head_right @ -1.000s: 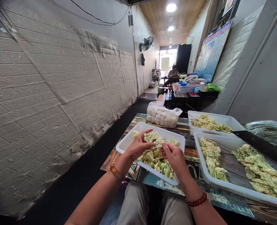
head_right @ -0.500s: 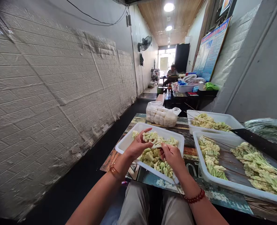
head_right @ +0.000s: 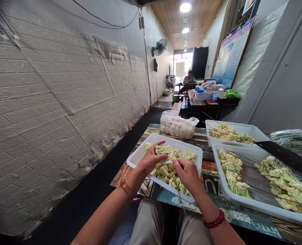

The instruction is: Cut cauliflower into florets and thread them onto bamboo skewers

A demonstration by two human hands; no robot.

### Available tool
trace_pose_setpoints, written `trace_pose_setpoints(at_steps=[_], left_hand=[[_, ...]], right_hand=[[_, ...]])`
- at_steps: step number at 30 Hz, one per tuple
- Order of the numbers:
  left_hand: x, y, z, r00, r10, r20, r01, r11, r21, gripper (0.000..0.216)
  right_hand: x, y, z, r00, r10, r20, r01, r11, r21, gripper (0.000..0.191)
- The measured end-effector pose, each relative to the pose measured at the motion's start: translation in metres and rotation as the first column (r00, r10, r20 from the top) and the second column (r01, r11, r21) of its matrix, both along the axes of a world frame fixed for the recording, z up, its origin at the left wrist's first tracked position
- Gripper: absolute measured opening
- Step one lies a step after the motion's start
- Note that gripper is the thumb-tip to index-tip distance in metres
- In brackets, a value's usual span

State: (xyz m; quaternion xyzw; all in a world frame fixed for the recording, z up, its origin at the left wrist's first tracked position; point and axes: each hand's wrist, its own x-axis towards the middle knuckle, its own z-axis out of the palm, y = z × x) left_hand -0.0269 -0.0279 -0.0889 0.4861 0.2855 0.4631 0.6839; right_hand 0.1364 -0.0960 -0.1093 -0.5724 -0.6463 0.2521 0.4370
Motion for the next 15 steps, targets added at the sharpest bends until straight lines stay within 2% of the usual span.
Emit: trace_pose_setpoints(at_steps=[5,8,11,15], left_hand=[[-0.001,0.0,0.0,1.0,0.01,0.01,-0.01,1.0,0.006,0.081],[-0.001,0.0,0.0,1.0,0.004,0.0,-0.004,1.0,0.001,0.083],[-0.001,0.0,-0.001,1.0,-0.015,0.002,0.015,1.0,0.01,0.083],[-0.001,0.0,-0.002,1.0,-0.01,-0.004,0.01,1.0,0.022,0.082]], right_hand=[[0.001,0.003,-0.004,0.993,0.04,-0.112,-0.054,0.991,-0.124,0.049],[0.0,0.004,-0.001,0.983,-0.034,-0.179,0.015,0.994,-0.107,0.048],[-0.004,0.006,0.004,0.959,-0.106,-0.265,0.083,0.992,-0.095,0.055],[-0.011,0.011,0.012,0.951,-0.031,-0.308,0.0,0.995,-0.101,0.052]])
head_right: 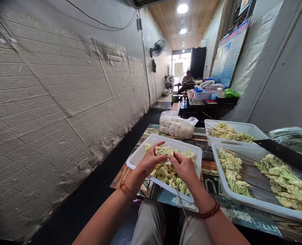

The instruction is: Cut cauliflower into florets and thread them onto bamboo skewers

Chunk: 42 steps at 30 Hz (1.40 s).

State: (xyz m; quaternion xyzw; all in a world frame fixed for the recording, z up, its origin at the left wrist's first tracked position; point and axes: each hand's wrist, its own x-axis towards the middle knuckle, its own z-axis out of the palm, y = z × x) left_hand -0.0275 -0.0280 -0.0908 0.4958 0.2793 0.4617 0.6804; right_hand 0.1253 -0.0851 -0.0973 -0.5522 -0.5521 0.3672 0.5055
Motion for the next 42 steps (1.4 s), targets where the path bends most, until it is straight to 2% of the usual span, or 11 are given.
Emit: trace_pose_setpoints(at_steps=[6,10,13,17,23,27,29,31,34,38,42], left_hand=[[0.001,0.001,-0.001,1.0,0.017,-0.024,-0.016,1.0,0.015,0.083],[0.002,0.0,0.0,0.999,0.022,-0.027,-0.022,1.0,0.009,0.083],[0.002,0.0,0.001,0.999,0.021,-0.032,-0.022,1.0,-0.02,0.082],[0.001,0.002,0.001,0.998,-0.047,-0.048,0.041,0.992,-0.117,0.077],[-0.003,0.005,0.002,0.989,-0.14,0.053,0.149,0.958,-0.246,0.071],[-0.007,0.008,0.001,0.98,-0.17,0.105,0.192,0.947,-0.256,0.065],[-0.008,0.009,0.0,0.975,-0.18,0.129,0.207,0.947,-0.247,0.062],[-0.01,0.01,-0.001,0.971,-0.179,0.156,0.214,0.944,-0.249,0.06],[-0.01,0.011,-0.002,0.969,-0.165,0.183,0.21,0.943,-0.257,0.058],[-0.009,0.011,-0.001,0.962,-0.17,0.212,0.222,0.941,-0.256,0.057],[-0.008,0.011,0.001,0.963,-0.166,0.213,0.218,0.943,-0.251,0.055]], right_hand=[[-0.004,0.004,-0.002,0.988,0.002,-0.153,-0.005,1.0,-0.02,0.053],[-0.003,0.004,-0.007,0.984,0.006,-0.177,-0.008,1.0,-0.01,0.052],[-0.002,0.004,-0.009,0.982,0.056,-0.181,-0.06,0.998,-0.013,0.048],[0.0,0.002,-0.008,0.96,0.12,-0.254,-0.129,0.991,-0.018,0.048],[0.003,0.001,-0.008,0.939,0.082,-0.334,-0.107,0.993,-0.057,0.048],[0.002,0.0,-0.008,0.945,0.092,-0.314,-0.125,0.988,-0.089,0.049],[0.006,-0.001,-0.009,0.954,0.092,-0.286,-0.122,0.988,-0.09,0.051],[0.016,-0.005,-0.01,0.978,0.033,-0.207,-0.046,0.997,-0.059,0.054],[0.034,-0.019,-0.008,0.995,-0.095,0.04,0.095,0.995,0.025,0.053],[0.04,-0.046,0.004,0.94,0.034,0.339,-0.041,0.999,0.014,0.039],[0.023,-0.057,0.011,0.911,0.114,0.396,-0.133,0.991,0.021,0.024]])
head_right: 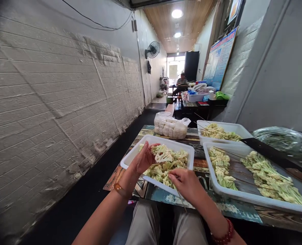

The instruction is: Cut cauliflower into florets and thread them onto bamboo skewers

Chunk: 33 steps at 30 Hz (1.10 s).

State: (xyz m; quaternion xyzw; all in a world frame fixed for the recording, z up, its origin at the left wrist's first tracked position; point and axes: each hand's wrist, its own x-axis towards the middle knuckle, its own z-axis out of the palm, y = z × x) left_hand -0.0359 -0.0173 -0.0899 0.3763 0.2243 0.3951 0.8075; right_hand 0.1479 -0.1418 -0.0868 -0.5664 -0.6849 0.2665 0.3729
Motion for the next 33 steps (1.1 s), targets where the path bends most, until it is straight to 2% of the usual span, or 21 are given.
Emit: trace_pose_setpoints(at_steps=[3,7,14,19,22,28,33], left_hand=[[0.0,0.0,0.002,1.0,0.003,0.011,-0.003,1.0,0.007,0.056],[0.0,-0.002,0.005,0.998,0.067,0.006,-0.067,0.997,0.03,0.057],[0.001,0.0,0.008,0.994,0.104,-0.044,-0.098,0.989,0.109,0.053],[0.002,0.011,0.01,0.994,0.084,-0.071,-0.077,0.993,0.09,0.051],[0.004,0.015,0.012,0.992,0.086,-0.09,-0.079,0.994,0.078,0.052],[0.005,0.017,0.016,0.985,0.112,-0.129,-0.104,0.992,0.067,0.056],[0.005,0.019,0.015,0.985,0.122,-0.121,-0.115,0.991,0.065,0.056]], right_hand=[[-0.008,0.003,-0.005,0.997,-0.025,-0.073,0.021,0.998,-0.058,0.023],[-0.002,0.004,-0.012,0.947,-0.119,-0.298,0.076,0.985,-0.155,0.034],[0.036,-0.008,0.007,0.766,-0.342,-0.544,0.309,0.938,-0.155,0.042],[0.078,-0.009,0.008,0.613,-0.415,-0.672,0.448,0.883,-0.137,0.042],[0.107,-0.009,0.007,0.55,-0.444,-0.707,0.521,0.845,-0.124,0.041],[0.155,-0.017,0.005,0.478,-0.515,-0.711,0.616,0.774,-0.147,0.033],[0.183,-0.043,0.004,0.441,-0.588,-0.678,0.687,0.707,-0.167,0.03]])
